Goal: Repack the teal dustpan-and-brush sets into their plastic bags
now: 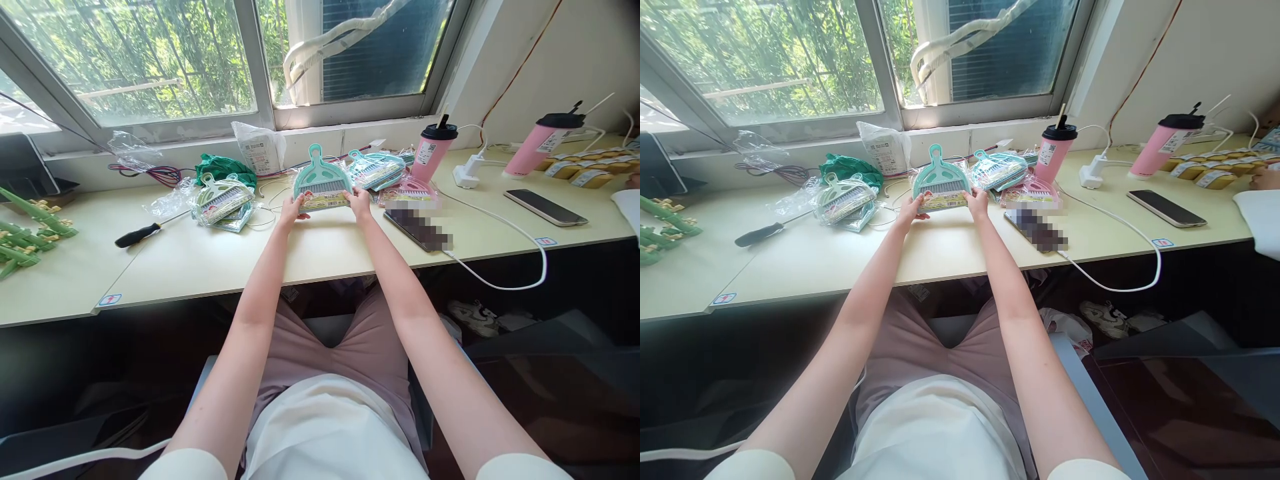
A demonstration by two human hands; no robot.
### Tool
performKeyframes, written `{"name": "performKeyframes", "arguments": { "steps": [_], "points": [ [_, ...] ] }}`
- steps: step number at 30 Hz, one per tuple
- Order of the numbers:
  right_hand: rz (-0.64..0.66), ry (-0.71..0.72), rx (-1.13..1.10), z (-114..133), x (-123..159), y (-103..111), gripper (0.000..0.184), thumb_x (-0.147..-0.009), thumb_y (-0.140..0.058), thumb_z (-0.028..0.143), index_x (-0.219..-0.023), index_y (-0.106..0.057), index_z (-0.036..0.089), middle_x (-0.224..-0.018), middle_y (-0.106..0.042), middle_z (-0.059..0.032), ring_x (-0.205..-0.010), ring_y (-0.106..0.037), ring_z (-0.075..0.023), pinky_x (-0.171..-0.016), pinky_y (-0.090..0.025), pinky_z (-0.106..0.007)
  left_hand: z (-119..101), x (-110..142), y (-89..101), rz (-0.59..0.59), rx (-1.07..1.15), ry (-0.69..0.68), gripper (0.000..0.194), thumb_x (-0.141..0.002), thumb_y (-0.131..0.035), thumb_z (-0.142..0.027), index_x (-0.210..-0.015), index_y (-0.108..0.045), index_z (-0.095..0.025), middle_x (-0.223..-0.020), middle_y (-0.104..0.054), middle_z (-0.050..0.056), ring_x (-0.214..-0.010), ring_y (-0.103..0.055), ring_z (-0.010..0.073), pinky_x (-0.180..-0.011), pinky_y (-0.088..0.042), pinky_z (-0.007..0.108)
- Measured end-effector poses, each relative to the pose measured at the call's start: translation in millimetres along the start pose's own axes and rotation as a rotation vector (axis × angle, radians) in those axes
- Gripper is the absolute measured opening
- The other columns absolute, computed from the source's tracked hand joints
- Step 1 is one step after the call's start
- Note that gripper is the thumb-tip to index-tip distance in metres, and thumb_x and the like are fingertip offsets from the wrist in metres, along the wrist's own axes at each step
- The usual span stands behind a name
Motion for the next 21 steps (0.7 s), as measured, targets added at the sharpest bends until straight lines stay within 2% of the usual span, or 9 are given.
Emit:
{"name": "performKeyframes", "arguments": {
  "steps": [4,7,9,11,14,16,18,19,21],
  "points": [
    [0.133,-0.173,-0.173,7,15,-16,0.04,-0.095,-0.06,0.057,-0.111,-0.065,0.021,-0.111,-0.072,-0.0084,-0.093,-0.073,-0.02,-0.078,-0.067,-0.037,-6,2,10.3,-0.124,0.044,-0.021,0.025,-0.1,-0.053,-0.033,-0.109,-0.061,-0.011,-0.085,-0.068,0.006,-0.044,-0.06,0.0081,-0.043,-0.047,0.018],
    [0.211,-0.219,-0.24,21,24,-22,0.054,-0.1,-0.043,0.068,-0.131,-0.057,0.027,-0.132,-0.068,-0.01,-0.097,-0.075,-0.0211,-0.076,-0.066,-0.035,-14,4,36.7,-0.254,0.096,-0.04,0.024,-0.099,-0.055,-0.031,-0.111,-0.06,-0.012,-0.084,-0.066,0.004,-0.044,-0.06,0.008,-0.043,-0.049,0.018],
    [0.193,-0.239,-0.27,27,27,-20,0.064,-0.099,-0.034,0.074,-0.142,-0.048,0.029,-0.145,-0.062,-0.0119,-0.102,-0.075,-0.0222,-0.075,-0.065,-0.034,-20,6,70.7,-0.361,0.125,-0.064,0.023,-0.1,-0.056,-0.032,-0.112,-0.06,-0.013,-0.087,-0.066,0.004,-0.047,-0.061,0.0079,-0.045,-0.053,0.019],
    [0.167,-0.259,-0.276,28,27,-19,0.068,-0.099,-0.03,0.076,-0.147,-0.043,0.029,-0.149,-0.06,-0.0132,-0.102,-0.075,-0.0222,-0.073,-0.064,-0.033,-26,10,118.2,-0.503,0.145,-0.074,0.022,-0.1,-0.057,-0.032,-0.114,-0.058,-0.015,-0.089,-0.066,0.004,-0.051,-0.063,0.0082,-0.046,-0.054,0.018],
    [0.189,-0.283,-0.25,23,29,-26,0.062,-0.101,-0.033,0.071,-0.143,-0.045,0.028,-0.143,-0.065,-0.0134,-0.091,-0.075,-0.0196,-0.065,-0.062,-0.029,-29,21,195.0,-0.692,0.105,-0.037,0.021,-0.102,-0.051,-0.027,-0.118,-0.056,-0.014,-0.089,-0.066,0.004,-0.051,-0.062,0.0079,-0.046,-0.052,0.018],
    [0.221,-0.275,-0.215,20,31,-35,0.054,-0.103,-0.037,0.065,-0.138,-0.05,0.026,-0.136,-0.069,-0.0127,-0.081,-0.074,-0.0162,-0.059,-0.058,-0.024,-26,30,236.3,-0.745,0.007,0.031,0.023,-0.102,-0.048,-0.024,-0.119,-0.057,-0.011,-0.083,-0.065,0.003,-0.049,-0.061,0.0093,-0.047,-0.051,0.02],
    [0.242,-0.25,-0.178,20,34,-42,0.046,-0.105,-0.04,0.057,-0.132,-0.054,0.023,-0.127,-0.073,-0.0117,-0.073,-0.072,-0.0128,-0.054,-0.053,-0.02,-19,39,265.1,-0.754,-0.055,0.078,0.023,-0.1,-0.046,-0.018,-0.115,-0.06,-0.006,-0.074,-0.065,0.005,-0.053,-0.064,0.0146,-0.052,-0.053,0.025],
    [0.246,-0.235,-0.164,20,35,-43,0.042,-0.106,-0.041,0.054,-0.129,-0.056,0.022,-0.123,-0.075,-0.0112,-0.07,-0.071,-0.0115,-0.053,-0.051,-0.018,-14,42,273.8,-0.733,-0.066,0.099,0.024,-0.099,-0.046,-0.018,-0.112,-0.061,-0.005,-0.07,-0.065,0.006,-0.057,-0.067,0.0193,-0.055,-0.055,0.03],
    [0.242,-0.213,-0.148,22,36,-43,0.039,-0.107,-0.04,0.05,-0.125,-0.059,0.021,-0.118,-0.077,-0.0104,-0.067,-0.07,-0.0099,-0.053,-0.05,-0.017,-11,46,284.7,-0.694,-0.262,0.103,0.028,-0.098,-0.045,-0.024,-0.108,-0.062,-0.005,-0.063,-0.063,0.008,-0.064,-0.071,0.0271,-0.063,-0.058,0.039]
  ]
}}
Point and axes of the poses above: each hand's wrist, its own x-axis away from the middle knuckle, its own y-axis out of the back of the hand, z = x × y, the point moved 8 cm from there along -x, towards the middle knuckle
